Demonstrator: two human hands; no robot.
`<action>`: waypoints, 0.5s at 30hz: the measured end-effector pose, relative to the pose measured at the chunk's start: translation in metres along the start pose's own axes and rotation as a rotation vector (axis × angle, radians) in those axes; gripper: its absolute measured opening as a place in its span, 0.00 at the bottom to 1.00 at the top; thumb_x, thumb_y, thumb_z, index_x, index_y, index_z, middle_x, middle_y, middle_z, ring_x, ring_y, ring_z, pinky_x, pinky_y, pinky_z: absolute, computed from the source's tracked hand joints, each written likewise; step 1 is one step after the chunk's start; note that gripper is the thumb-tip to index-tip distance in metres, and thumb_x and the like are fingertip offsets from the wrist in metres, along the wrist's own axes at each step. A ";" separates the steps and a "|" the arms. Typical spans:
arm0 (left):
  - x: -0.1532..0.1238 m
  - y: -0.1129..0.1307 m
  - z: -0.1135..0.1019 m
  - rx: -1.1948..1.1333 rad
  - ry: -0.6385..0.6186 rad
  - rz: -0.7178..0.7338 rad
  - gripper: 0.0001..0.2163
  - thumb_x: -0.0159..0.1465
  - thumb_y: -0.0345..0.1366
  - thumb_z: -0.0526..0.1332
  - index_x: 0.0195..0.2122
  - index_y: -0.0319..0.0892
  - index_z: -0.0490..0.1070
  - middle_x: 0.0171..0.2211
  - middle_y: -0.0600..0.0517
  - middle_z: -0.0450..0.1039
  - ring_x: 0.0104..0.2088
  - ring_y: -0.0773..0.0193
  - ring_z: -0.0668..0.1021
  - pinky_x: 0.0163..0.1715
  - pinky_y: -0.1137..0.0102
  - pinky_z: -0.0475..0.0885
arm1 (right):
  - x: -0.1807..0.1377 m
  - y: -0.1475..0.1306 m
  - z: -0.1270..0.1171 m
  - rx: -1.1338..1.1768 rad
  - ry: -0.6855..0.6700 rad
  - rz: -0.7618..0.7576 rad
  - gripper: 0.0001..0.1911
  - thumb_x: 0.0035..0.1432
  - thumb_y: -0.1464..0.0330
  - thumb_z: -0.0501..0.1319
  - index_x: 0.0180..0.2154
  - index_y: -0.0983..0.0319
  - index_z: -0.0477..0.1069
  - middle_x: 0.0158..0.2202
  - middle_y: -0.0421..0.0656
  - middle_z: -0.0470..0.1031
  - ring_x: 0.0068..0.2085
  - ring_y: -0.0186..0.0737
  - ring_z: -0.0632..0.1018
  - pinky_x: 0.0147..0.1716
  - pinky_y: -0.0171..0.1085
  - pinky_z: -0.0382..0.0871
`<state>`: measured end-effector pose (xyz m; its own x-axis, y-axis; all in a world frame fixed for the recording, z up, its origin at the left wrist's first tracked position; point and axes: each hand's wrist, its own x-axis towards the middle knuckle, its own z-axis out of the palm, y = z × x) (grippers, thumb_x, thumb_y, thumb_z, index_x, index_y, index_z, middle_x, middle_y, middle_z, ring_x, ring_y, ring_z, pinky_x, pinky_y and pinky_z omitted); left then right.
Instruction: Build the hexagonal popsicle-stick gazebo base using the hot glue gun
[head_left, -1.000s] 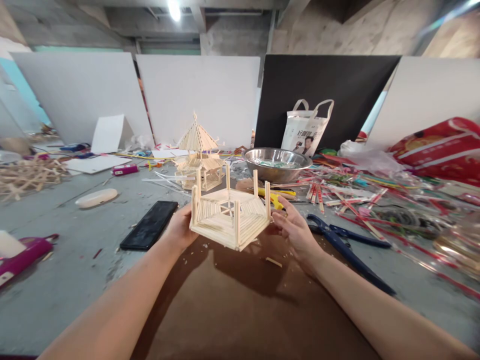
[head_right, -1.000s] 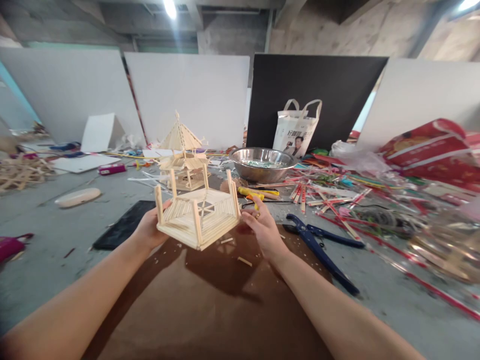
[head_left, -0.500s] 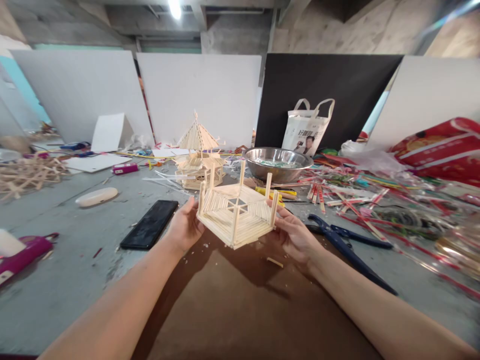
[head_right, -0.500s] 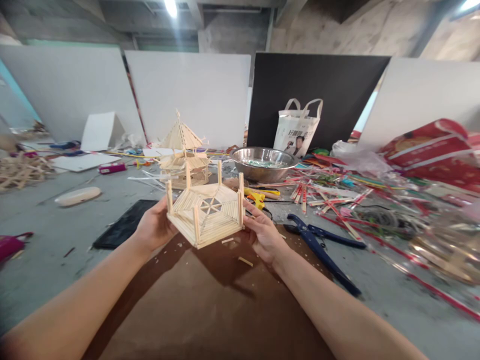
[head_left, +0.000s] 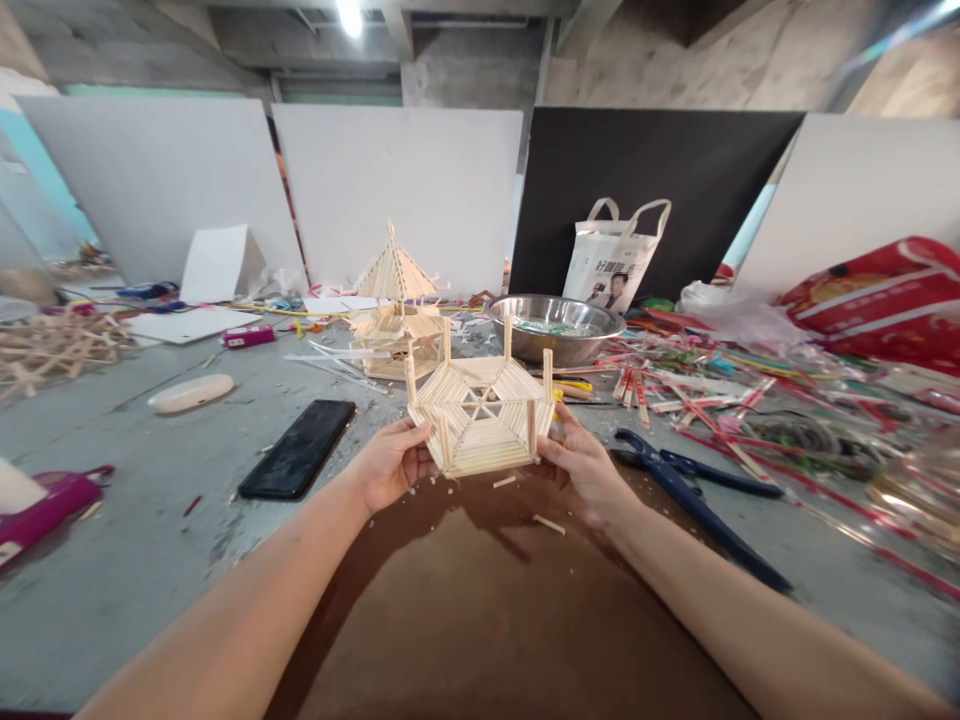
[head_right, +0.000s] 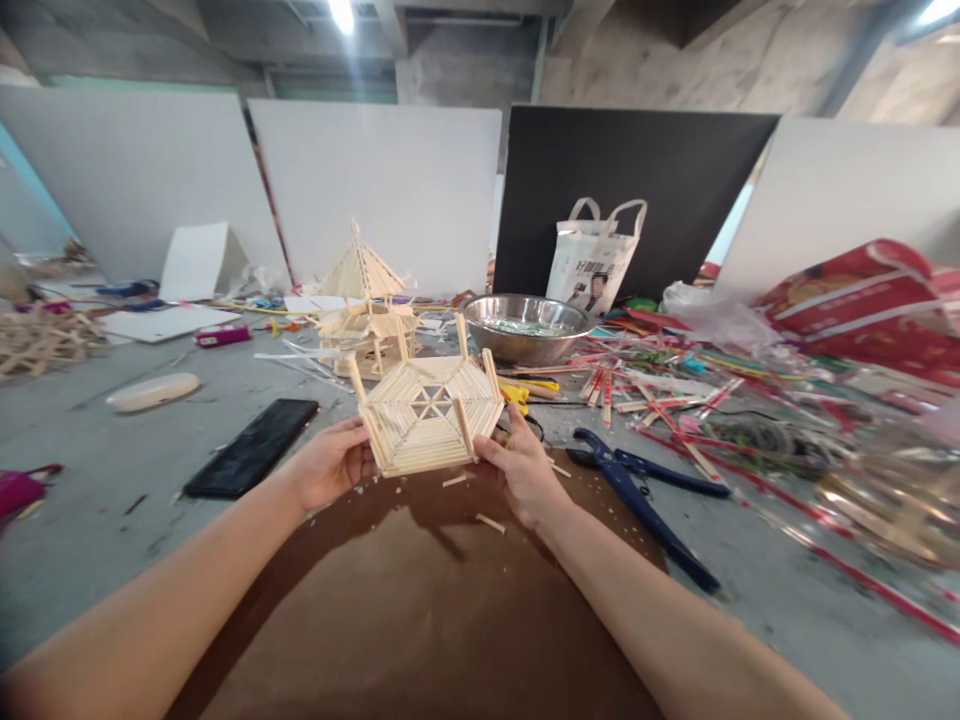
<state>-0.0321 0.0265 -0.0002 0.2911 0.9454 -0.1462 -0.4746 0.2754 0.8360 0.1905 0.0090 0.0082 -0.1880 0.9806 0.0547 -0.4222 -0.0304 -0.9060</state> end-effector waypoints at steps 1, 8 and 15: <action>0.000 0.000 -0.001 0.001 0.009 -0.002 0.06 0.58 0.26 0.52 0.33 0.35 0.67 0.24 0.48 0.73 0.23 0.66 0.76 0.22 0.72 0.72 | 0.000 0.000 0.000 -0.019 -0.025 0.011 0.39 0.44 0.72 0.62 0.55 0.54 0.45 0.36 0.40 0.74 0.30 0.34 0.75 0.27 0.35 0.71; 0.001 0.008 -0.007 0.015 -0.005 -0.004 0.05 0.57 0.27 0.53 0.29 0.34 0.68 0.20 0.49 0.72 0.18 0.67 0.74 0.18 0.75 0.70 | 0.003 -0.009 -0.008 -0.039 0.010 0.030 0.20 0.46 0.66 0.60 0.43 0.60 0.61 0.26 0.38 0.74 0.23 0.34 0.74 0.22 0.34 0.69; 0.002 0.005 -0.014 0.116 -0.060 -0.012 0.04 0.53 0.33 0.59 0.28 0.37 0.68 0.15 0.54 0.68 0.12 0.72 0.68 0.09 0.79 0.61 | 0.004 -0.010 -0.017 -0.137 -0.082 0.166 0.13 0.48 0.68 0.59 0.38 0.62 0.63 0.21 0.38 0.72 0.18 0.31 0.72 0.17 0.30 0.67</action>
<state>-0.0454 0.0323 -0.0033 0.3471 0.9292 -0.1270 -0.3730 0.2610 0.8904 0.2093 0.0169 0.0098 -0.3186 0.9452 -0.0714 -0.2556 -0.1582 -0.9537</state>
